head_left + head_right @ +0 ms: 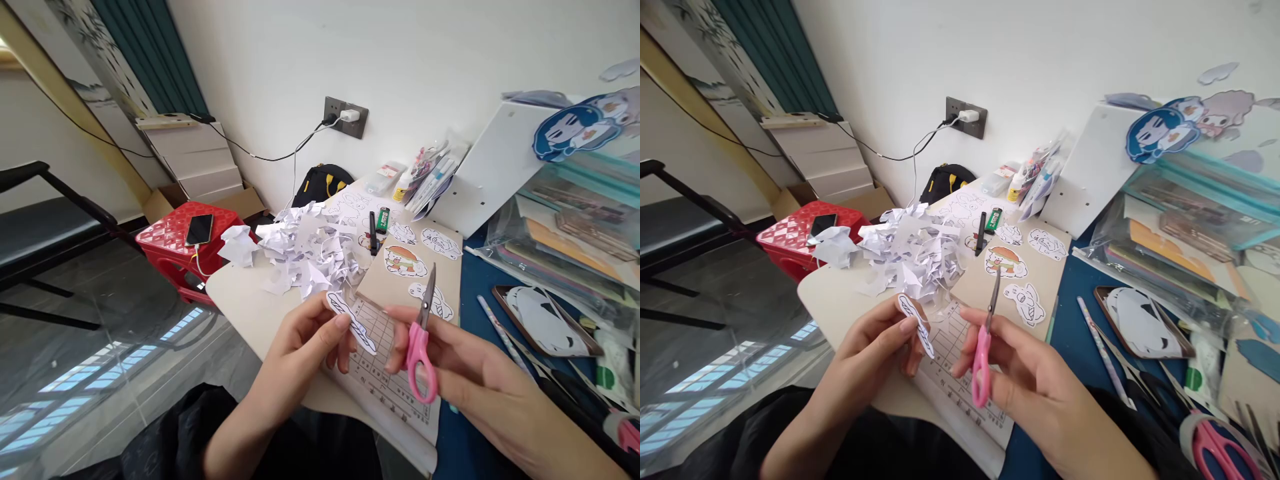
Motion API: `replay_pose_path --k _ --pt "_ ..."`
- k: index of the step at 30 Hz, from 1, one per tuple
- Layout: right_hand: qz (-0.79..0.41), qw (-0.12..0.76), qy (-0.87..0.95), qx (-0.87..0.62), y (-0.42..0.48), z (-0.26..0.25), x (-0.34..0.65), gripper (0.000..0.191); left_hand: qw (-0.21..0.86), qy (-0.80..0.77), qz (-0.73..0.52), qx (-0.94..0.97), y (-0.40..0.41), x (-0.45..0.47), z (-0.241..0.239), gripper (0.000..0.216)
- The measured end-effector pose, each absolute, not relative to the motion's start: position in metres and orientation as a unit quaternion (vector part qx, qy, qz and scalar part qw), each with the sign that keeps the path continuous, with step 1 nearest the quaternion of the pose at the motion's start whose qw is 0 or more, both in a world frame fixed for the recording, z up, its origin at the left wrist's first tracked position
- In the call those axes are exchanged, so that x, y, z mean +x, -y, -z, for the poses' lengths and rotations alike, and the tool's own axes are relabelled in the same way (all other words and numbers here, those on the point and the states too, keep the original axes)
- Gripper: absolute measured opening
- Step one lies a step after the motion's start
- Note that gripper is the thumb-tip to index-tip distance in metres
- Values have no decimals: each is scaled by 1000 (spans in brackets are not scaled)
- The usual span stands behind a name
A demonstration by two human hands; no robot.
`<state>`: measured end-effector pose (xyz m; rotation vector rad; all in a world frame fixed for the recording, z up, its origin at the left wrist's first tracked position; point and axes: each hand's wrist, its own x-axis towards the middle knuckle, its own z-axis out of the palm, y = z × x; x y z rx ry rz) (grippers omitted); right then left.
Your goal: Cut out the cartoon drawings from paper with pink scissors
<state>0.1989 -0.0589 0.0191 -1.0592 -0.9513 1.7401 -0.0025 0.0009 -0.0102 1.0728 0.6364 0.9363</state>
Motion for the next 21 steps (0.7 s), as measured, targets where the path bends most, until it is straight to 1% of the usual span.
replay_pose_path --k 2,3,7,8,9,12,15,21 --pt "-686 412 382 -462 59 -18 195 27 729 -275 -428 459 -2 -3 12 20" --pt "-687 398 377 -478 60 -18 192 24 734 -272 -430 451 -3 -3 12 21" --pt "-704 335 384 -495 65 -19 179 36 742 -269 -435 434 -4 -2 12 23" --pt "-706 324 392 -493 67 -20 176 36 745 -269 -436 428 -4 -2 11 24" --pt "-704 316 400 -495 68 -21 173 34 747 -269 -435 425 -4 -2 11 24" --pt "-660 289 431 -543 71 -26 164 18 747 -267 -430 431 -3 -3 10 25" --pt "-629 288 460 -556 71 -28 158 14 746 -269 -411 450 -2 -4 8 24" --pt "-645 340 446 -519 72 -19 154 15 758 -255 -366 476 2 -3 3 25"
